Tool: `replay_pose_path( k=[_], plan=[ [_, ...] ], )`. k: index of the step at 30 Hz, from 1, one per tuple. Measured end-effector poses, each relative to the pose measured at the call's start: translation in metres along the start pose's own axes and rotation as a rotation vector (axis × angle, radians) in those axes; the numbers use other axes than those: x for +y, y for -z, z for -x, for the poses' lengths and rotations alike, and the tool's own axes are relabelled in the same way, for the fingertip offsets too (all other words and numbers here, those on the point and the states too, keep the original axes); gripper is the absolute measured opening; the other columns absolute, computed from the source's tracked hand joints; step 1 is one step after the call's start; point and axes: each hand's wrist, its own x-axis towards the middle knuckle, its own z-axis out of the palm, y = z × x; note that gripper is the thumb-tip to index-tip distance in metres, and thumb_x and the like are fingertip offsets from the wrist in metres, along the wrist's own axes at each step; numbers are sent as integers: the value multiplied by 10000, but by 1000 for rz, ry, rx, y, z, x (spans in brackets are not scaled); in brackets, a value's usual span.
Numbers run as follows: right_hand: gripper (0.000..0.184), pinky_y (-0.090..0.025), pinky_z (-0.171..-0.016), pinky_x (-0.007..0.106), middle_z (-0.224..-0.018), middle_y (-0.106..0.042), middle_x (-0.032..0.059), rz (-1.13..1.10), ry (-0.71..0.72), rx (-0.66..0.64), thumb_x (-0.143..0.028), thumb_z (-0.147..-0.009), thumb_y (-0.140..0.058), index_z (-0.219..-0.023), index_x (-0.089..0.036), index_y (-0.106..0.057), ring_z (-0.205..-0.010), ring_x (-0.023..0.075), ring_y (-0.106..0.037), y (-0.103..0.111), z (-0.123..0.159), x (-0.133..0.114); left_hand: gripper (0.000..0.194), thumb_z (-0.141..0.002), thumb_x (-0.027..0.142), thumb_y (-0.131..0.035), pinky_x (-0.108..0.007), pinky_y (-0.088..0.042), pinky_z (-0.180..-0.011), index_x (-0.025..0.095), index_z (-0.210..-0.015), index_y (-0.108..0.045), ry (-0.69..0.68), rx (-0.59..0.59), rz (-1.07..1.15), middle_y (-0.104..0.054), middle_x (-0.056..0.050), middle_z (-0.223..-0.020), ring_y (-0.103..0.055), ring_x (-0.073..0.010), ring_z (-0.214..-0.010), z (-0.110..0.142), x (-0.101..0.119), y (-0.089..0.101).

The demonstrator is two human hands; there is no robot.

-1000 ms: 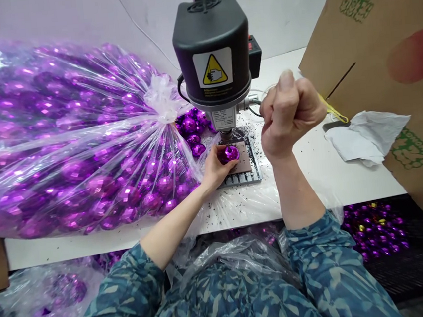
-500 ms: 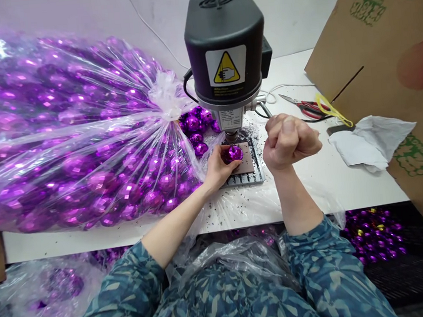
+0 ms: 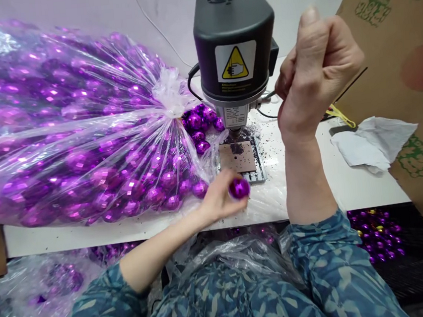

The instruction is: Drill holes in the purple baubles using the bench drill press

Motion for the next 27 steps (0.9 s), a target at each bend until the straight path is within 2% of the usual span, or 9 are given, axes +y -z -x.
replay_pose_path(
  k=[3, 5, 8, 11, 13, 16, 18, 21, 27],
  plan=[
    [632, -209, -450, 298, -432, -278, -90, -5, -2, 8, -827, -770, -486, -603, -257, -269, -375, 47, -241, 1, 3, 0, 371, -764, 356, -825, -374, -552, -727, 200, -1044, -638, -106, -458, -315, -694, -99, -1026, -678, -283, -915, 46, 18, -1],
    [631, -200, -442, 299, -434, -272, -90, -21, -15, 12, -796, -751, -548, -600, -261, -251, -372, 51, -234, 0, 3, -1, 421, -775, 477, -851, -392, -545, -725, 201, -1035, -668, -124, -579, -412, -714, -127, -1048, -692, -316, -922, 62, 25, 3],
    [620, -199, -431, 295, -439, -271, -91, -23, -23, 21, -748, -737, -608, -598, -264, -247, -373, 52, -236, -1, 2, 0, 365, -853, 551, -774, -355, -523, -707, 201, -897, -681, -146, -596, -256, -731, -94, -937, -696, -271, -851, 56, 27, 24],
    [623, -218, -436, 278, -438, -273, -94, -2, -27, 18, -770, -761, -548, -600, -255, -238, -381, 41, -229, 0, 3, 0, 297, -973, 400, -662, -291, -470, -609, 184, -770, -662, -113, -594, -45, -685, -23, -727, -616, -162, -627, 18, 18, 52],
    [627, -232, -443, 266, -437, -273, -97, -9, -34, 6, -775, -765, -538, -601, -250, -236, -385, 34, -228, 1, 3, 0, 239, -1028, 230, -523, -289, -497, -653, 171, -870, -692, -3, -369, -100, -712, -41, -797, -622, -154, -664, -16, 6, 66],
    [624, -253, -461, 240, -451, -274, -101, -23, -26, 1, -748, -780, -558, -607, -238, -241, -397, 17, -241, 2, 5, 0, 347, -958, 9, -422, -388, -540, -902, 131, -1159, -678, 228, 39, -465, -725, -149, -1136, -667, -239, -1017, -66, -18, 75],
    [609, -256, -473, 226, -463, -279, -101, -25, -18, -1, -707, -818, -561, -612, -228, -246, -406, 6, -250, 2, 6, 1, 394, -894, -26, -478, -449, -517, -1000, 85, -1226, -658, 352, 8, -702, -682, -215, -1253, -616, -316, -1196, -90, -32, 75],
    [568, -245, -470, 226, -469, -280, -99, -34, -1, -9, -625, -876, -567, -621, -221, -262, -410, 1, -253, 3, 7, 3, 412, -885, 58, -576, -471, -507, -1041, 78, -1291, -646, 433, -176, -859, -620, -250, -1352, -551, -385, -1322, -104, -45, 71],
    [574, -240, -453, 225, -461, -266, -107, -85, -10, -10, -623, -856, -589, -616, -219, -258, -388, 3, -240, 3, 8, 3, 449, -939, 291, -602, -416, -521, -1033, 221, -1381, -639, 426, -312, -657, -582, -150, -1361, -689, -299, -1101, -97, -62, 85]
  ],
)
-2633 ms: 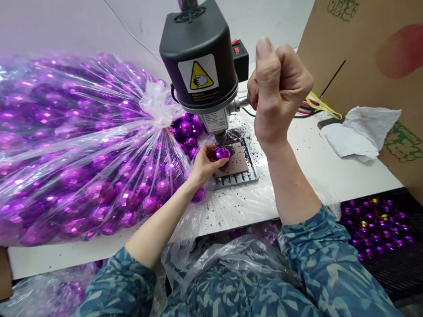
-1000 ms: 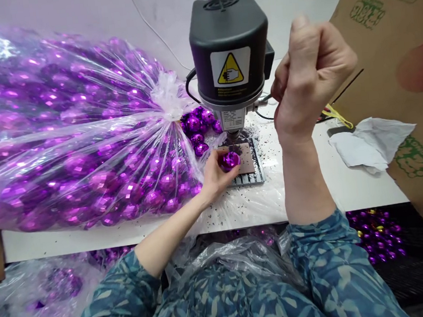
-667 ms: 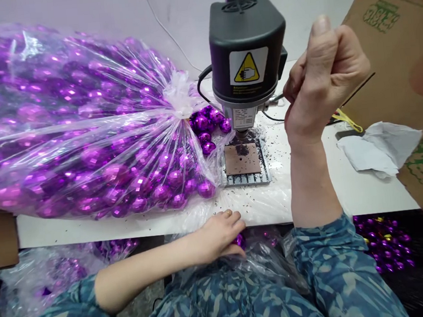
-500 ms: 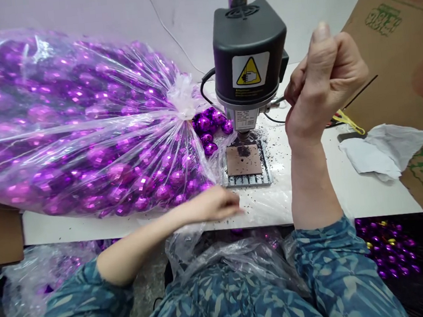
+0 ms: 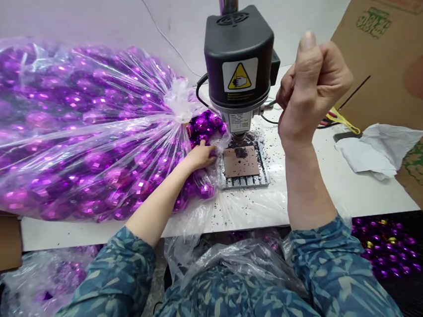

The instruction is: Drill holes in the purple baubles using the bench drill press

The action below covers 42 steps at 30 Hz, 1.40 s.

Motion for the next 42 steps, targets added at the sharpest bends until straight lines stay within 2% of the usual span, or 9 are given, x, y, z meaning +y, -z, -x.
replay_pose_path(
  k=[3, 7, 9, 13, 16, 20, 30, 36, 42],
  plan=[
    [595, -240, -450, 230, -455, -259, -103, -15, -20, 5, -636, -831, -611, -609, -219, -249, -383, 10, -244, -1, 0, -2, 374, -956, 350, -580, -386, -505, -1063, 197, -1273, -708, -36, 46, 247, -635, -112, -1224, -683, -252, -1043, -3, -10, 5],
    [609, -241, -462, 256, -457, -265, -98, 23, -21, 12, -696, -821, -583, -615, -230, -249, -400, 25, -240, -1, 2, -4, 303, -956, 375, -606, -415, -529, -1029, 187, -1167, -714, -87, 483, 650, -691, -86, -1071, -655, -231, -1020, 0, -3, 4],
    [598, -249, -476, 278, -469, -264, -92, 45, -26, 17, -722, -836, -541, -631, -242, -249, -422, 37, -236, -1, 3, -5, 307, -929, 400, -671, -381, -584, -900, 203, -1165, -675, -115, 606, 949, -704, -68, -1031, -673, -198, -911, 8, 7, -1],
    [596, -273, -508, 286, -492, -271, -79, 110, -55, 3, -752, -845, -487, -644, -245, -247, -448, 49, -265, 0, 4, -6, 359, -906, 464, -730, -336, -631, -715, 202, -1132, -633, -77, 304, 1550, -738, -73, -979, -709, -173, -777, 27, 26, -18],
    [600, -269, -511, 279, -478, -288, -79, 46, -38, 7, -735, -837, -529, -631, -239, -263, -439, 47, -272, 1, 4, -7, 345, -939, 453, -696, -374, -655, -732, 211, -1177, -640, 21, 102, 1746, -756, -100, -1040, -740, -201, -823, 32, 31, -32],
    [590, -256, -496, 261, -482, -296, -82, -2, -16, 5, -710, -849, -544, -624, -234, -278, -432, 33, -273, 1, 5, -8, 295, -924, 426, -732, -405, -655, -841, 240, -1144, -669, 28, 92, 1804, -748, -95, -1155, -739, -232, -1014, 28, 32, -45],
    [622, -247, -475, 262, -473, -251, -93, 12, -19, -2, -768, -836, -469, -641, -236, -211, -411, 36, -232, -1, 7, -12, 467, -814, 317, -843, -407, -566, -1028, 214, -1204, -609, -97, 466, 1509, -743, -63, -1118, -720, -191, -1055, 10, 46, -76],
    [685, -277, -502, 324, -492, -221, -69, 92, -41, 8, -877, -791, -390, -644, -242, -179, -444, 80, -208, -1, 7, -10, 421, -812, 234, -813, -460, -556, -1059, 210, -1182, -613, -137, 485, 1431, -731, -85, -1170, -715, -222, -1097, 3, 53, -80],
    [639, -264, -524, 311, -516, -235, -62, 43, -20, 11, -775, -839, -462, -647, -229, -192, -449, 77, -207, 0, 8, -6, 418, -790, 196, -805, -468, -572, -1023, 212, -1154, -600, -153, 460, 1435, -728, -74, -1137, -720, -228, -1064, 2, 58, -80]
  ],
)
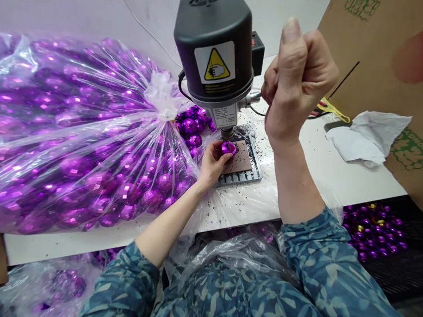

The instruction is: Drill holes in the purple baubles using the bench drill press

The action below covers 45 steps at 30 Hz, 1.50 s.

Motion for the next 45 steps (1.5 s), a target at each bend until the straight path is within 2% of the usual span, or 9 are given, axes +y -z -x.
replay_pose_path(
  k=[3, 8, 12, 19, 26, 32, 36, 40, 45],
  plan=[
    [628, -261, -518, 289, -515, -225, -76, -2, 5, -1, -775, -832, -459, -652, -234, -193, -450, 55, -203, -1, 0, 0, 394, -799, 203, -798, -464, -564, -1026, 209, -1136, -595, 8, 19, -5, -722, -72, -1125, -715, -224, -1060, 1, 1, -1],
    [564, -220, -493, 277, -483, -254, -102, -129, 17, 3, -614, -807, -627, -635, -243, -238, -420, 33, -224, -1, -1, -6, 343, -824, 200, -774, -442, -562, -1006, 222, -1104, -577, 8, 19, -20, -719, -58, -1094, -709, -216, -1050, 1, 0, -3],
    [555, -219, -485, 270, -486, -256, -100, -112, 15, -6, -585, -820, -621, -635, -235, -232, -412, 32, -234, 0, 0, -7, 401, -787, 173, -796, -416, -557, -982, 218, -1121, -577, -10, 4, -112, -706, -48, -1073, -703, -216, -1023, 6, 0, -5],
    [626, -255, -501, 297, -505, -212, -82, 42, -24, -12, -799, -829, -425, -661, -246, -187, -452, 51, -216, 1, 2, -4, 432, -811, 152, -764, -431, -524, -1059, 232, -1192, -577, -81, 30, -238, -690, -80, -1228, -676, -239, -1146, 24, 4, -12],
    [599, -231, -524, 274, -530, -220, -59, 75, -31, 14, -597, -933, -555, -647, -220, -188, -457, 39, -292, 14, 18, -6, 435, -807, 153, -788, -426, -543, -1021, 229, -1174, -567, -120, 51, -225, -704, -72, -1179, -690, -225, -1091, 22, 1, -15],
    [660, -193, -491, 301, -469, -143, -60, 0, 26, 63, -607, -884, -624, -593, -206, -188, -418, 43, -218, 22, 29, 2, 455, -790, 140, -806, -430, -550, -1033, 216, -1169, -564, -127, 58, -173, -701, -85, -1193, -692, -231, -1115, 23, 0, -14],
    [633, -208, -462, 259, -469, -154, -58, -71, 89, 54, -524, -904, -627, -575, -189, -202, -402, 26, -230, 25, 34, 8, 454, -794, 153, -810, -437, -552, -1051, 215, -1171, -565, -125, 57, -160, -701, -87, -1211, -694, -235, -1138, 23, -2, -14],
    [608, -203, -419, 233, -471, -131, -65, -17, 195, 66, -499, -927, -583, -585, -195, -183, -370, 9, -218, 30, 41, 19, 469, -783, 153, -821, -443, -554, -1056, 217, -1177, -573, -123, 60, -167, -706, -85, -1222, -696, -238, -1139, 23, -3, -14],
    [561, -209, -390, 221, -445, -173, -75, -61, 241, 85, -406, -924, -600, -608, -196, -186, -362, 13, -258, 36, 46, 31, 453, -791, 148, -810, -439, -545, -1069, 219, -1174, -580, -131, 64, -165, -706, -81, -1217, -692, -234, -1146, 22, -5, -15]
  ],
)
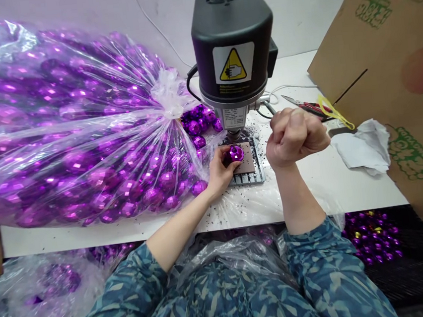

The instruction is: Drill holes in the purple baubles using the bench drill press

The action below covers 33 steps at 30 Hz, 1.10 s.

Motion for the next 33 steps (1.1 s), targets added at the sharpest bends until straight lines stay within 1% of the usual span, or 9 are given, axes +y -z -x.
replay_pose_path(
  k=[7, 9, 14, 17, 21, 24, 27, 30, 33],
  plan=[
    [551, -184, -347, 217, -403, -189, -86, -99, 127, -41, -275, -923, -584, -592, -183, -153, -338, 16, -218, 2, 4, 0, 450, -787, 131, -799, -431, -548, -1044, 212, -1170, -576, 0, 2, 0, -708, -80, -1204, -694, -231, -1128, 1, 1, -2],
    [556, -162, -358, 228, -407, -188, -85, -77, 85, -40, -287, -936, -584, -583, -185, -166, -340, 14, -214, -3, -4, -5, 448, -785, 131, -801, -431, -549, -1035, 207, -1164, -574, 6, 6, -4, -710, -83, -1187, -695, -232, -1119, -1, 2, -2],
    [638, -236, -427, 261, -441, -304, -86, 87, -240, -85, -678, -880, -572, -574, -218, -252, -385, 11, -276, -27, -40, -17, 408, -803, 175, -793, -408, -580, -917, 197, -1128, -548, 21, 37, -104, -705, -89, -1128, -705, -221, -1010, 3, 17, 2],
    [648, -244, -439, 285, -445, -287, -93, 107, -278, -101, -813, -786, -505, -601, -245, -254, -390, 26, -249, -37, -52, -18, 368, -812, 239, -782, -375, -576, -804, 196, -1099, -555, -156, 24, -277, -678, -77, -1055, -677, -213, -929, 28, 32, 13],
    [625, -227, -444, 316, -445, -254, -82, 83, -223, -91, -768, -806, -538, -603, -254, -248, -390, 54, -226, -39, -51, -17, 265, -874, 325, -686, -322, -528, -681, 194, -1092, -611, -504, -337, -495, -646, -60, -936, -634, -202, -830, 97, 44, 44],
    [638, -224, -443, 310, -455, -243, -78, 98, -212, -82, -778, -805, -528, -606, -252, -228, -393, 54, -223, -39, -49, -17, 211, -895, 293, -642, -333, -465, -596, 191, -1073, -688, -600, -699, -705, -688, -83, -893, -624, -220, -741, 151, 39, 70],
    [630, -238, -451, 278, -471, -239, -84, 132, -220, -88, -789, -820, -483, -629, -252, -214, -406, 41, -233, -39, -49, -16, 288, -901, 331, -672, -332, -463, -616, 232, -1164, -735, -404, -925, -822, -755, -107, -1008, -661, -223, -762, 181, 24, 86],
    [604, -246, -464, 248, -476, -261, -90, 109, -225, -89, -714, -860, -536, -635, -240, -237, -405, 27, -244, -37, -48, -14, 491, -896, 307, -681, -324, -474, -624, 241, -1382, -658, 3, -932, -962, -769, -151, -1102, -704, -229, -775, 187, 9, 87],
    [556, -244, -477, 230, -473, -296, -96, 67, -239, -93, -593, -907, -584, -634, -226, -268, -398, 15, -262, -35, -48, -14, 589, -811, 86, -638, -324, -482, -638, 219, -1384, -673, 205, -945, -1074, -781, -142, -937, -736, -263, -787, 182, 8, 81]
  ],
)
